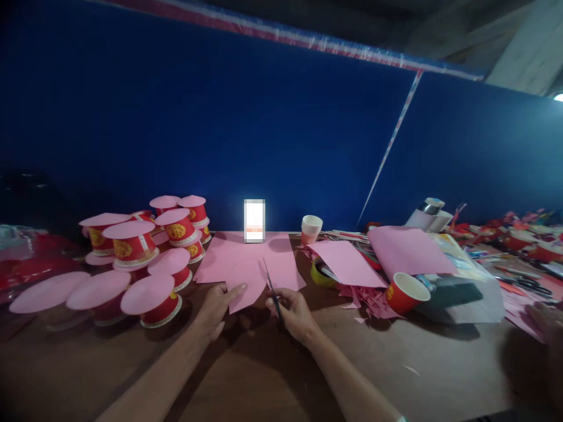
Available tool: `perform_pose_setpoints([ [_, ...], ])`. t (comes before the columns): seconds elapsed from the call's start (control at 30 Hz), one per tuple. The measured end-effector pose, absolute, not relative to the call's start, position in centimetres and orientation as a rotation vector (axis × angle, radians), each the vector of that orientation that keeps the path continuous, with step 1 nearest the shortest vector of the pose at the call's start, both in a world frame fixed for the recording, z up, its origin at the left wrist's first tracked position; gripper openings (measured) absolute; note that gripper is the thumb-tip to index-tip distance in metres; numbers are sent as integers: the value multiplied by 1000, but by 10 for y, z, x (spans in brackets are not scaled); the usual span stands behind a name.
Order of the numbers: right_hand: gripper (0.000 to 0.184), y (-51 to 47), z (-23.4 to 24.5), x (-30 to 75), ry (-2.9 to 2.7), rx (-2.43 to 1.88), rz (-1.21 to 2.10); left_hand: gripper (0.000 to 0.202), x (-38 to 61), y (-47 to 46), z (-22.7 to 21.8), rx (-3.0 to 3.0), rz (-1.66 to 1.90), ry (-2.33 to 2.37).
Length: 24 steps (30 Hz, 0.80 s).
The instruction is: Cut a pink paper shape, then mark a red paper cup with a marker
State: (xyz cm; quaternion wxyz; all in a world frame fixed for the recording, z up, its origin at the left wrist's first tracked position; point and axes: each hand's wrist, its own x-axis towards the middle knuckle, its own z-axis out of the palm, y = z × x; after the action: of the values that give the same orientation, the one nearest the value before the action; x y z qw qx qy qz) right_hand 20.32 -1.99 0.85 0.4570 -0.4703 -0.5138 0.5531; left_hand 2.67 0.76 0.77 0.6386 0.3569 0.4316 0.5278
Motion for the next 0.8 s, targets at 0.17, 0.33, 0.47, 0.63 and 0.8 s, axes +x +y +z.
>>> perform_pose_setpoints([
  [0.17,45,-20,8,203,-1267,-1162,1361,38,27,6,8,814,1194,981],
  [0.33,46,-20,8,204,-1264,-1166,1354,39,28,6,6,814,1194,1001],
  [0.47,45,-19,6,204,-1272,-1163,1337,39,29,6,8,806,1186,1019],
  [0.63,45,-19,5,204,-1271,-1161,1336,37,29,5,11,800,1181,1026],
  [0.8,45,-19,4,205,-1287,-1166,1322,38,30,5,9,798,1166,1026],
])
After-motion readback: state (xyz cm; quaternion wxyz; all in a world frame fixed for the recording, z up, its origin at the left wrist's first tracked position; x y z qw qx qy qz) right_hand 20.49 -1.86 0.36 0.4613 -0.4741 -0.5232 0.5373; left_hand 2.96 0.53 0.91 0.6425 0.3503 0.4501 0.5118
